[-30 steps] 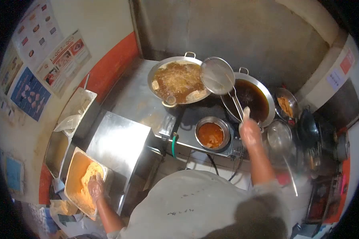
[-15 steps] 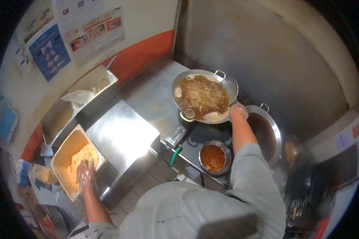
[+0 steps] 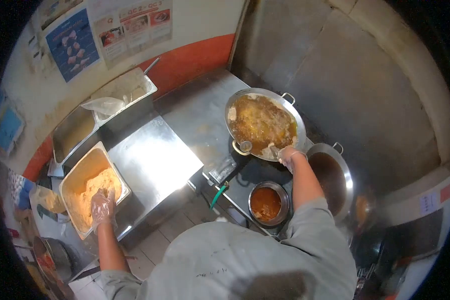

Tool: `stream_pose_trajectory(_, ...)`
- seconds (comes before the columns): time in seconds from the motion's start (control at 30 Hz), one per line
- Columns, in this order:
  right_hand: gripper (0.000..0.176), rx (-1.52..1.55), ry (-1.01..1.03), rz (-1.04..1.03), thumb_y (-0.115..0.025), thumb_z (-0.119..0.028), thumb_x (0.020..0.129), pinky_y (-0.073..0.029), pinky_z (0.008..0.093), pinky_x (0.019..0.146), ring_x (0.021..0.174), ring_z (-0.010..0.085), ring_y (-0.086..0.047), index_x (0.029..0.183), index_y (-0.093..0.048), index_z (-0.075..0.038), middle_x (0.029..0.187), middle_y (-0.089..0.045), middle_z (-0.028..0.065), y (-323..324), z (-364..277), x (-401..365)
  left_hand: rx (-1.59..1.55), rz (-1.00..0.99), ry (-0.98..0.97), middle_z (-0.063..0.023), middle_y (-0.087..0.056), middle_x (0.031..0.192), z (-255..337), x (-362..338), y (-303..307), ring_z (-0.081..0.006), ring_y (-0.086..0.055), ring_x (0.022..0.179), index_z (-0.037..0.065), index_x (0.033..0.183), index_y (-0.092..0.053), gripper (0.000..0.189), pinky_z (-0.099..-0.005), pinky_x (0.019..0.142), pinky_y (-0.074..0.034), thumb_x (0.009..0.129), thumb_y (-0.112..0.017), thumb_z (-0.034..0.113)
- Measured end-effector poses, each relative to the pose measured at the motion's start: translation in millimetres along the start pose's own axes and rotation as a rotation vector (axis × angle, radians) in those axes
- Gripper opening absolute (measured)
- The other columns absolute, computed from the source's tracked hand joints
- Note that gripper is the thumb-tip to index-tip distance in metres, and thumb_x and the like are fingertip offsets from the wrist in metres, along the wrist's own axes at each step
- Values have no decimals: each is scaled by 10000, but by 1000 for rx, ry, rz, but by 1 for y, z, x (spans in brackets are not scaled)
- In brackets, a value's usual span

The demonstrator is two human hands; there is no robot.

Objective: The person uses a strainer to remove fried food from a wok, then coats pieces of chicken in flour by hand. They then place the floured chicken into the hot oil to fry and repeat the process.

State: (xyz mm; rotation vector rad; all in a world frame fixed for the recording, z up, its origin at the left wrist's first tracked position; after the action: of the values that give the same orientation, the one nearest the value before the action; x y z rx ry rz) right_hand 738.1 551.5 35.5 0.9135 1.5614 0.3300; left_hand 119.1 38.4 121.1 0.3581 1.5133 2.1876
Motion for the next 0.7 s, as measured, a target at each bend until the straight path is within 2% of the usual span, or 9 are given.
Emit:
stream_pose_trajectory(0.1, 391, 126, -33, 161, -511, -183, 1009, -508, 510, 996, 1154, 381, -669, 1240, -689, 79, 1286, -689, 264, 15, -19, -62, 22, -13, -9, -318, -724, 1117, -7, 6, -6, -454, -697, 1090, -36, 1197, -733, 563, -502, 967, -538, 952, -652, 464)
stream_pose_trajectory(0.13, 391, 127, -26, 161, -511, -183, 1009, -508, 510, 996, 1154, 381, -669, 1240, -689, 79, 1286, -689, 264, 15, -9, -47, 35, -14, -17, -320, -724, 1112, -6, 6, -4, -455, -697, 1086, -35, 1189, -735, 561, -505, 963, -538, 951, -652, 466)
stream_pose_trajectory(0.23, 411, -287, 155, 79, -521, -156, 984, -499, 484, 1038, 1239, 457, -650, 1281, -665, 89, 1328, -666, 310, 29, -8, -32, 22, 7, -22, -323, -721, 1116, 7, -4, 7, -457, -695, 1089, -39, 1181, -736, 569, -511, 960, -537, 949, -650, 473)
stream_pose_trajectory(0.33, 408, -571, 219, 107, -553, -151, 972, -498, 478, 1040, 1243, 426, -658, 1295, -667, 71, 1333, -678, 279, 10, 5, 37, 63, 22, -93, -323, -721, 1112, 10, -7, 9, -459, -696, 1084, -42, 1173, -738, 572, -516, 956, -536, 949, -645, 477)
stream_pose_trajectory(0.37, 397, 0, 87, 229, -587, -145, 962, -524, 463, 992, 1170, 391, -690, 1294, -670, 57, 1311, -693, 254, 10, 14, 50, 54, 20, -77, -320, -723, 1116, 12, -9, 12, -456, -697, 1089, -42, 1171, -739, 569, -511, 961, -536, 954, -639, 475)
stream_pose_trajectory(0.5, 381, 60, 134, 155, -624, -153, 946, -548, 452, 914, 1069, 357, -712, 1262, -684, 51, 1220, -724, 235, 28, -3, -38, -8, 21, -33, -323, -721, 1128, 9, -7, 11, -456, -697, 1100, -44, 1186, -734, 576, -503, 969, -536, 951, -643, 474)
stream_pose_trajectory(0.57, 184, 15, 307, 365, -682, -129, 890, -522, 442, 672, 756, 245, -669, 999, -746, 5, 886, -724, 137, 45, 12, -56, -32, -15, -28, -321, -719, 1145, 10, -8, 12, -450, -696, 1116, -47, 1204, -728, 585, -495, 976, -537, 943, -654, 471)
stream_pose_trajectory(0.67, 272, -43, 102, 231, -698, -172, 888, -550, 435, 745, 832, 253, -703, 1079, -754, 14, 962, -758, 145, 64, 25, -76, -50, -29, 11, -316, -722, 1150, 15, -11, 16, -446, -698, 1120, -47, 1218, -724, 585, -490, 975, -539, 941, -660, 463)
stream_pose_trajectory(0.7, 334, -244, 131, 267, -671, -179, 902, -567, 442, 855, 986, 299, -742, 1168, -749, 7, 1103, -773, 177, 69, 16, -94, -51, -32, 9, -316, -722, 1150, 16, -13, 17, -446, -698, 1120, -47, 1218, -724, 585, -490, 975, -539, 941, -660, 463)
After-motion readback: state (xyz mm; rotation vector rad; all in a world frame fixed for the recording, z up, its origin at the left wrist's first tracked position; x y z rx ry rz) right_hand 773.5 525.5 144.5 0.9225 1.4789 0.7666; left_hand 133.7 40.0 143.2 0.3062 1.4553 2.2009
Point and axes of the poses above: each hand's wrist, its own x-axis towards the middle knuckle, its own y-axis out of the back of the hand, z = x × y, the point moved 4 cm from there along x, towards the middle knuckle
